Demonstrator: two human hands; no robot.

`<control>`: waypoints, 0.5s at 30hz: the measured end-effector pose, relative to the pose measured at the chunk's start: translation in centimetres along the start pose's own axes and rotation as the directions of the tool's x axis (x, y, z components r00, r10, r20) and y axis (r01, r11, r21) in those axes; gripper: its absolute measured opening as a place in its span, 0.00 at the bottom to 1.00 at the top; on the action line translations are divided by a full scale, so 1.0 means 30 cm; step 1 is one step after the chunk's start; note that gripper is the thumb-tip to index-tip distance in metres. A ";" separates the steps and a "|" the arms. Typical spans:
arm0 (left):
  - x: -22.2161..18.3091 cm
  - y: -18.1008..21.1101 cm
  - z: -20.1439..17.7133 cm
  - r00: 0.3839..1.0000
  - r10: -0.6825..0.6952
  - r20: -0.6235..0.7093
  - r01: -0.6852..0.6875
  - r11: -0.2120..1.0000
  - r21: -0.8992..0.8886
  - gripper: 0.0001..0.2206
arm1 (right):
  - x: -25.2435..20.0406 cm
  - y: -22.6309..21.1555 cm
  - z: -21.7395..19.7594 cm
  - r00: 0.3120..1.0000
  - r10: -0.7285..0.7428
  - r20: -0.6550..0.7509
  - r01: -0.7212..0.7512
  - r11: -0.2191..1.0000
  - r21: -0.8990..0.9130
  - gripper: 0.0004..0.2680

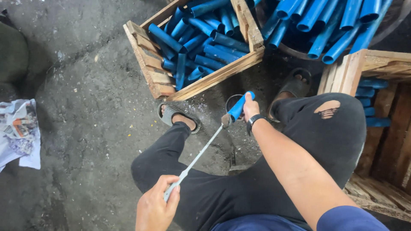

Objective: A person manually fills blue plastic tubes with a white substance using a plunger-like tool in a workshop environment.

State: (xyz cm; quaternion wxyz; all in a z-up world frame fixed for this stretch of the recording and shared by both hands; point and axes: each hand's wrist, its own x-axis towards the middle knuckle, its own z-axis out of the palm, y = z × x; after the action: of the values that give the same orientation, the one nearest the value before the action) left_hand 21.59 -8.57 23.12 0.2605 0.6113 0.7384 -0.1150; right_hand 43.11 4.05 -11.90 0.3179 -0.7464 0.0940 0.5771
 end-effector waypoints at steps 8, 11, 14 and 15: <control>0.053 0.115 0.086 0.926 0.315 -0.206 -0.315 0.949 0.034 0.07 | -0.009 0.009 -0.006 0.999 -0.009 0.051 0.010 1.000 -0.029 0.23; 0.112 0.143 0.181 0.871 0.438 -0.223 -0.425 0.899 0.109 0.09 | -0.030 0.022 0.003 0.992 -0.041 0.118 0.050 0.996 -0.074 0.21; 0.180 0.164 0.260 0.832 0.508 -0.225 -0.477 0.861 0.177 0.11 | -0.114 -0.006 -0.010 0.986 -0.038 0.160 0.063 0.986 -0.154 0.19; 0.200 0.171 0.284 0.826 0.511 -0.238 -0.479 0.858 0.185 0.11 | -0.153 -0.018 -0.018 0.982 -0.034 0.184 0.071 0.978 -0.197 0.20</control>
State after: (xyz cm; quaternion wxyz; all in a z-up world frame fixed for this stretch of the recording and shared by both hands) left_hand 27.89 -6.52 13.59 0.1386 0.8060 0.5754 0.0008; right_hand 42.38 3.12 -7.39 0.2626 -0.7220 -0.0140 0.6400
